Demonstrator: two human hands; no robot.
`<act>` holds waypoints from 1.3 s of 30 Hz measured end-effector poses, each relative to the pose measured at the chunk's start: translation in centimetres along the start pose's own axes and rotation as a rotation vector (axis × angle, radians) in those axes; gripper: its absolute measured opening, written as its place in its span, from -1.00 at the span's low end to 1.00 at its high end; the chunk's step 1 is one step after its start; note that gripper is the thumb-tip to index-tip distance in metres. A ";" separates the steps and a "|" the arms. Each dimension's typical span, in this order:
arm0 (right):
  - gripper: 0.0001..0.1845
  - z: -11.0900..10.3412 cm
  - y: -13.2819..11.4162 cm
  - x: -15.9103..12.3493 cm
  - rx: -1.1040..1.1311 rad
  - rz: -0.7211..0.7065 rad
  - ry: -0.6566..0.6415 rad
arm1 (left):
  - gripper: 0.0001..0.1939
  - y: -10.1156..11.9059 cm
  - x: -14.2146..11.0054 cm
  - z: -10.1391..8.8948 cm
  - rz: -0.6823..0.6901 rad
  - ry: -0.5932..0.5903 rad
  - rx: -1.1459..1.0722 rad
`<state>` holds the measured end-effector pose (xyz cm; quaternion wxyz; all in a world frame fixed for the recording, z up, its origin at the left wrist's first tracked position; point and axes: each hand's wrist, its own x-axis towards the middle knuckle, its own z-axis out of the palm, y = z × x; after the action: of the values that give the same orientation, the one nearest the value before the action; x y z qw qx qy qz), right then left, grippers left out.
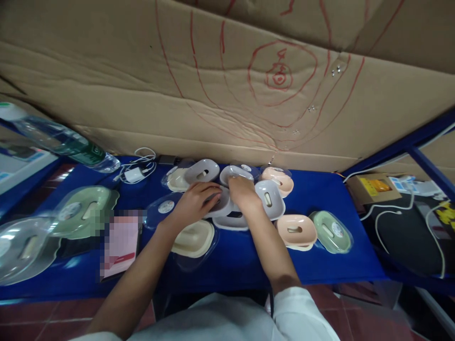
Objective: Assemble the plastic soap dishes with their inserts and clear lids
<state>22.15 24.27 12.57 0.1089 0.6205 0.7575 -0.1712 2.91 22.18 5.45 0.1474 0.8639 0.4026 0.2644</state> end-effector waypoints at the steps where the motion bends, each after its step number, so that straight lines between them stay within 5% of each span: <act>1: -0.50 0.0 0.0 0.1 -0.009 0.004 0.001 | -0.70 0.0 0.0 0.0 -0.001 0.000 0.000; 17: -0.58 -0.6 0.6 0.2 -0.044 -0.005 0.036 | -0.71 -0.5 -0.1 0.2 0.020 0.014 0.004; 23: -0.49 -1.5 3.1 -0.5 0.024 -0.048 0.159 | -0.72 -0.3 -0.2 0.3 0.029 0.039 0.008; 30: -0.55 -1.9 3.3 -0.8 0.187 -0.233 0.285 | -0.25 0.0 0.1 0.1 0.042 0.345 0.047; 34: -0.62 -1.7 2.2 -0.7 0.367 -0.459 0.282 | -0.51 -0.9 0.0 -0.6 0.055 0.310 0.095; 39: -0.63 -2.2 4.9 -2.4 0.445 -0.405 0.377 | -0.68 -1.6 -0.3 -1.6 0.002 0.293 0.087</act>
<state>27.56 23.87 14.91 -0.2068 0.4871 0.8161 -0.2323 0.89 22.99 5.89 0.0490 0.8220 0.4301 0.3701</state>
